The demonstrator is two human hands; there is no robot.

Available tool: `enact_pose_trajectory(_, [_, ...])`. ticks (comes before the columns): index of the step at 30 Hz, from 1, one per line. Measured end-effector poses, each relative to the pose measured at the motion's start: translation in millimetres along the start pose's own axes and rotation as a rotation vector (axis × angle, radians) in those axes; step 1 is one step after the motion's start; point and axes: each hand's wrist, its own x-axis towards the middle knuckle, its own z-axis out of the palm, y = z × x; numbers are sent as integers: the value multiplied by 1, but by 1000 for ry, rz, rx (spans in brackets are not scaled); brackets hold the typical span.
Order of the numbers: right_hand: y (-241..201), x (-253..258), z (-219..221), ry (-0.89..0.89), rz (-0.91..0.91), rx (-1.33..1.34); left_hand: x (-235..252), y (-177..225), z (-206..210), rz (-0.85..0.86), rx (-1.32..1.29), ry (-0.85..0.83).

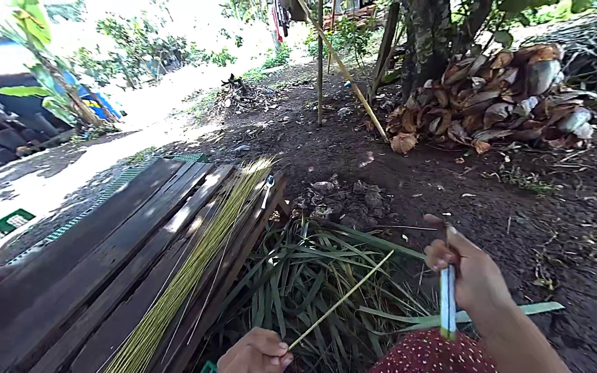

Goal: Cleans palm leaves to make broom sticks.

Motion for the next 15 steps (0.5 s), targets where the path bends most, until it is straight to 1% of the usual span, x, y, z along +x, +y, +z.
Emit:
enact_pose_trajectory(1, [-3, -5, -1, -76, -61, -136, 5, 2, -8, -41, 56, -80])
enact_pose_trajectory(2, [-5, -16, 3, -210, -92, -277, 10, 4, -13, -88, 111, -168])
enact_pose_trajectory(3, [-4, -31, 10, -370, -83, -406, 17, 4, -15, -130, 144, -245])
enact_pose_trajectory(4, [-3, -47, 20, -540, -34, -522, 24, 4, -13, -165, 162, -300])
enact_pose_trajectory(5, [3, -61, 30, -701, 16, -603, 31, 3, -9, -194, 167, -307])
enact_pose_trajectory(6, [11, -72, 40, -836, 48, -655, 37, 1, -2, -224, 142, -257])
enact_pose_trajectory(7, [20, -81, 49, -932, 63, -672, 42, -1, 6, -258, 87, -171])
enact_pose_trajectory(8, [29, -89, 56, -990, 63, -665, 46, -2, 16, -298, 7, -66])
enact_pose_trajectory(10, [42, -100, 65, -1036, 65, -607, 53, -2, 36, -368, -153, 113])
enact_pose_trajectory(11, [46, -101, 67, -1033, 75, -570, 55, -3, 44, -380, -197, 168])
enact_pose_trajectory(12, [47, -100, 67, -1004, 81, -530, 56, -5, 50, -387, -205, 197])
enact_pose_trajectory(15, [36, -88, 64, -805, 88, -362, 56, -9, 57, -422, -121, 196])
